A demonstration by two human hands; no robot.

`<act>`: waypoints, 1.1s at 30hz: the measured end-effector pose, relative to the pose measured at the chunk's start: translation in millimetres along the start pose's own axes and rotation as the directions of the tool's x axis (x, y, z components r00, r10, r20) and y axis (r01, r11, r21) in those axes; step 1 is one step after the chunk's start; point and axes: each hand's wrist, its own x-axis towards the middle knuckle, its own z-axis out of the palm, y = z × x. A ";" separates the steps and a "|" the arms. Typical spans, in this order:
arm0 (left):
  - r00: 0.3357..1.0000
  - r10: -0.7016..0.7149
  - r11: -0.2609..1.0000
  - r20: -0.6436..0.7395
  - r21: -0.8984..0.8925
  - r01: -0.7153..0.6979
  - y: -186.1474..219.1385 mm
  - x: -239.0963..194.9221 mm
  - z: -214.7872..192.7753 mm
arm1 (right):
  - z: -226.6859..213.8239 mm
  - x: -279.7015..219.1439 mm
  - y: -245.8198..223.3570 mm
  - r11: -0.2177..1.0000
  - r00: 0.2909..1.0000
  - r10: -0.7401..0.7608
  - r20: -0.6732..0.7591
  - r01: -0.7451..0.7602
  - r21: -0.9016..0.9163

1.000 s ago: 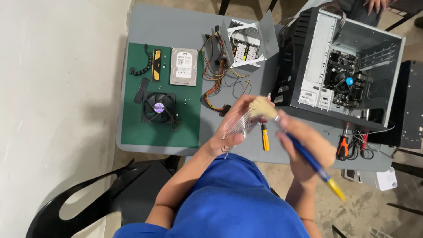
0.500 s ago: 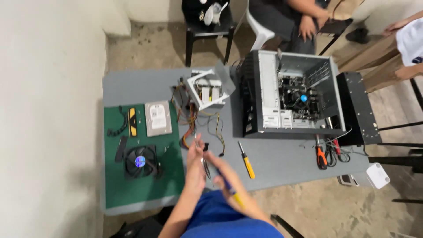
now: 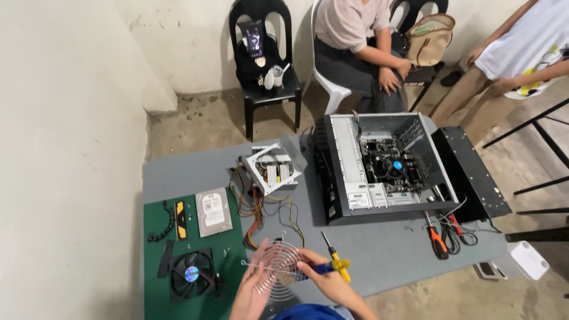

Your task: The person cleans a computer fan and a power supply unit fan using a brush and a screwdriver. They brush dust off the fan blades and the PSU fan grill, then use the screwdriver to tighten screws on the PSU fan.

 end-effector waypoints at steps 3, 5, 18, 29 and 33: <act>0.995 -0.046 0.999 0.092 -0.010 0.047 -14.3 37.3 -41.0 | -9.0 -1.6 5.5 0.880 0.958 0.279 -0.063 -0.282 -0.382; 0.872 0.068 0.997 0.484 -0.069 -0.040 -22.3 60.5 -73.6 | -16.2 2.9 1.6 0.821 0.932 0.295 -0.210 -0.359 -0.444; 0.984 0.129 0.979 0.120 0.141 -0.146 -88.2 128.5 -168.5 | 25.1 1.9 -25.9 0.976 0.967 -0.203 0.157 0.212 -0.045; 0.903 0.409 0.904 0.133 0.081 -0.421 -41.3 33.8 -53.9 | 22.2 -12.7 -40.9 0.887 0.936 -0.242 0.257 0.321 -0.333; 0.848 0.425 0.897 0.317 -0.021 -0.442 -42.6 34.5 -78.4 | -9.0 24.4 -3.7 0.828 0.923 -0.368 -0.111 0.271 -0.491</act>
